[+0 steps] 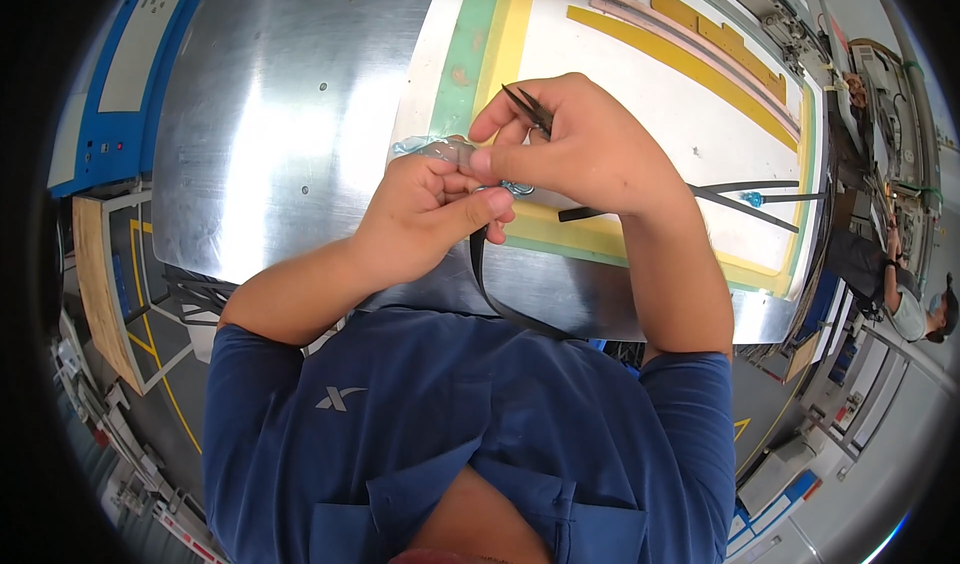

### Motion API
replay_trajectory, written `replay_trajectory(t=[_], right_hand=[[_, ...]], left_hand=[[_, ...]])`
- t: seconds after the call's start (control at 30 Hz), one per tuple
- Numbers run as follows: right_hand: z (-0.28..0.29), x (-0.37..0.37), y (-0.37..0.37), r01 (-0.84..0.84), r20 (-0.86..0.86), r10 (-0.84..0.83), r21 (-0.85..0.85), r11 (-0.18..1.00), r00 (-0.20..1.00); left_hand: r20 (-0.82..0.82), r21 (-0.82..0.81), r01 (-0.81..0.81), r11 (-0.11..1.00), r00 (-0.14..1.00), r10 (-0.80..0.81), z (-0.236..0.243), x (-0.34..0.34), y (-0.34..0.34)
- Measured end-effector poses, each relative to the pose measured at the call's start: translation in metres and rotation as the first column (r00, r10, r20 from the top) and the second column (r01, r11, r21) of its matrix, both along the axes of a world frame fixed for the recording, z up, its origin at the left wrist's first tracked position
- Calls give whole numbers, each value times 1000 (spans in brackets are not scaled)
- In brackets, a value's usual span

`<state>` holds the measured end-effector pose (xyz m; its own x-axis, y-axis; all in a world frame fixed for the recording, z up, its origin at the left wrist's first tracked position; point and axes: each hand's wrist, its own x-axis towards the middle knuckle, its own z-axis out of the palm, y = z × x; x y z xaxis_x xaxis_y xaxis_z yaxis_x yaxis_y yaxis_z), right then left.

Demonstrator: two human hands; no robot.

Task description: Sew long black zippers onto a template using an industrial sewing machine.

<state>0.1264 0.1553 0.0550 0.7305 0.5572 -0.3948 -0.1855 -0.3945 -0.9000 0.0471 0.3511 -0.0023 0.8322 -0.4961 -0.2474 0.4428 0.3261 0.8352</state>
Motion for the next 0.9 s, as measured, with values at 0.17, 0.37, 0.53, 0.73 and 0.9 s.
replay_trajectory(t=[0.17, 0.37, 0.53, 0.73, 0.9], right_hand=[[13, -3, 5, 41, 21, -42, 30, 999, 999], [14, 2, 6, 144, -25, -142, 221, 964, 989], [21, 0, 12, 176, -1, -180, 230, 957, 984], [35, -9, 34, 67, 154, -73, 42, 997, 985], [36, -20, 36, 13, 161, -45, 195, 981, 986]], left_hand=[[32, 42, -7, 999, 999, 5, 2, -1, 1], [52, 11, 9, 1000, 999, -10, 1, -3, 2], [62, -24, 60, 998, 996, -58, 0, -3, 2], [59, 33, 35, 999, 998, -37, 1, -5, -1], [118, 41, -97, 994, 989, 92, 4, -2, -3]])
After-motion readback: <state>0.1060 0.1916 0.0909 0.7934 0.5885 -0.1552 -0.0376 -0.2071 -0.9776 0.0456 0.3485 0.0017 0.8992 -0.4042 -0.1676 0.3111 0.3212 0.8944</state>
